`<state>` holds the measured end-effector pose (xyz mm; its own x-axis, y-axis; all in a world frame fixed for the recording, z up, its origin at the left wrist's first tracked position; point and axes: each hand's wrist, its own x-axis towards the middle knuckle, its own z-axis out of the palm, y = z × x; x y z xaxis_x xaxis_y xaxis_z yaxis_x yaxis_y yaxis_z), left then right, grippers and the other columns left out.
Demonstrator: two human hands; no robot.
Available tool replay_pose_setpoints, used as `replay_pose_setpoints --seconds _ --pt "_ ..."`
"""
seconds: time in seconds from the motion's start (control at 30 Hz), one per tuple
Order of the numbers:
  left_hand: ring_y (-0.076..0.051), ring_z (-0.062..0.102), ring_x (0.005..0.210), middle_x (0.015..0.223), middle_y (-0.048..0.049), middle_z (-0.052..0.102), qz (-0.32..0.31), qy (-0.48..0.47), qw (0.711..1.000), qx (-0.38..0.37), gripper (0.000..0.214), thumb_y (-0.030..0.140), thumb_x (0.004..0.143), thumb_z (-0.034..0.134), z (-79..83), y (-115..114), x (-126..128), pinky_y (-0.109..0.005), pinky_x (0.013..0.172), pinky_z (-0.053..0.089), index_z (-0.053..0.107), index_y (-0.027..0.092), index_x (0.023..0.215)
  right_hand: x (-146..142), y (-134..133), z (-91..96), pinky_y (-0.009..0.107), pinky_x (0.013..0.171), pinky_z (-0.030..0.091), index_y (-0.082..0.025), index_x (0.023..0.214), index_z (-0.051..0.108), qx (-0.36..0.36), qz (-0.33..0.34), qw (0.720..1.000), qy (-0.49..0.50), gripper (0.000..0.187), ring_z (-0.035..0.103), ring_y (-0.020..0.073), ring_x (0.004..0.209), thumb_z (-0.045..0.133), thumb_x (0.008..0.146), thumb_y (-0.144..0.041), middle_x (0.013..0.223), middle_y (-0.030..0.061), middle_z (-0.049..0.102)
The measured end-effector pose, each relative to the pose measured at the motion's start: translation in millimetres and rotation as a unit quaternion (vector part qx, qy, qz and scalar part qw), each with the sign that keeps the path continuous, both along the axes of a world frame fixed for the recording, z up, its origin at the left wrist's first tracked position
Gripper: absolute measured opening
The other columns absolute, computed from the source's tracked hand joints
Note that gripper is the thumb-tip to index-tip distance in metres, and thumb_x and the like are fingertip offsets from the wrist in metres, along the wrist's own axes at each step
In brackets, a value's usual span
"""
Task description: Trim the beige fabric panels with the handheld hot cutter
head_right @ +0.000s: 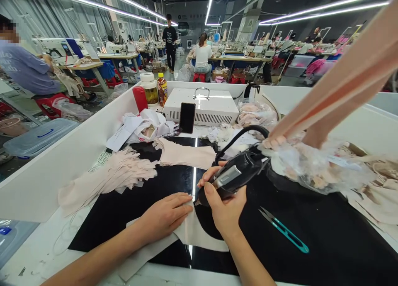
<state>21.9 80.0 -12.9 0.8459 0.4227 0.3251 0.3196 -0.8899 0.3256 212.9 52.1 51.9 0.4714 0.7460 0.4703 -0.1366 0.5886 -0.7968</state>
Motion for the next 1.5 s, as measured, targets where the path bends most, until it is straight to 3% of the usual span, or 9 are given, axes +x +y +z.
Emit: replay_pose_setpoints --seconds 0.37,0.6,1.5 --pt "-0.027 0.066 0.136 0.142 -0.0132 0.07 -0.02 0.009 0.999 0.029 0.024 0.013 0.107 0.054 5.2 5 -8 -0.042 0.116 0.057 0.069 0.015 0.126 -12 5 -1.0 0.029 0.063 0.06 -0.03 0.118 0.06 -0.012 -0.011 1.0 0.026 0.044 0.066 0.0131 0.065 0.088 0.085 -0.033 0.083 -0.005 0.069" --pt "-0.028 0.063 0.141 0.149 -0.0114 0.067 -0.023 0.067 0.997 0.031 0.03 0.018 0.112 0.047 7.9 7 -12 -0.053 0.121 0.052 0.065 0.018 0.136 -15 8 1.2 0.027 0.056 0.06 -0.028 0.111 0.059 -0.024 -0.006 0.999 0.022 0.039 0.066 0.0135 0.061 0.086 0.083 -0.027 0.08 -0.005 0.07" --pt "-0.027 0.055 0.149 0.155 -0.0101 0.062 -0.022 0.088 0.995 -0.042 0.032 0.015 0.11 0.05 11.6 7 -14 -0.058 0.126 0.044 0.063 0.023 0.138 -21 12 -3.9 0.027 0.065 0.063 -0.027 0.108 0.06 -0.033 -0.03 0.999 0.018 0.038 0.068 0.0127 0.066 0.085 0.081 -0.023 0.082 -0.0059 0.072"
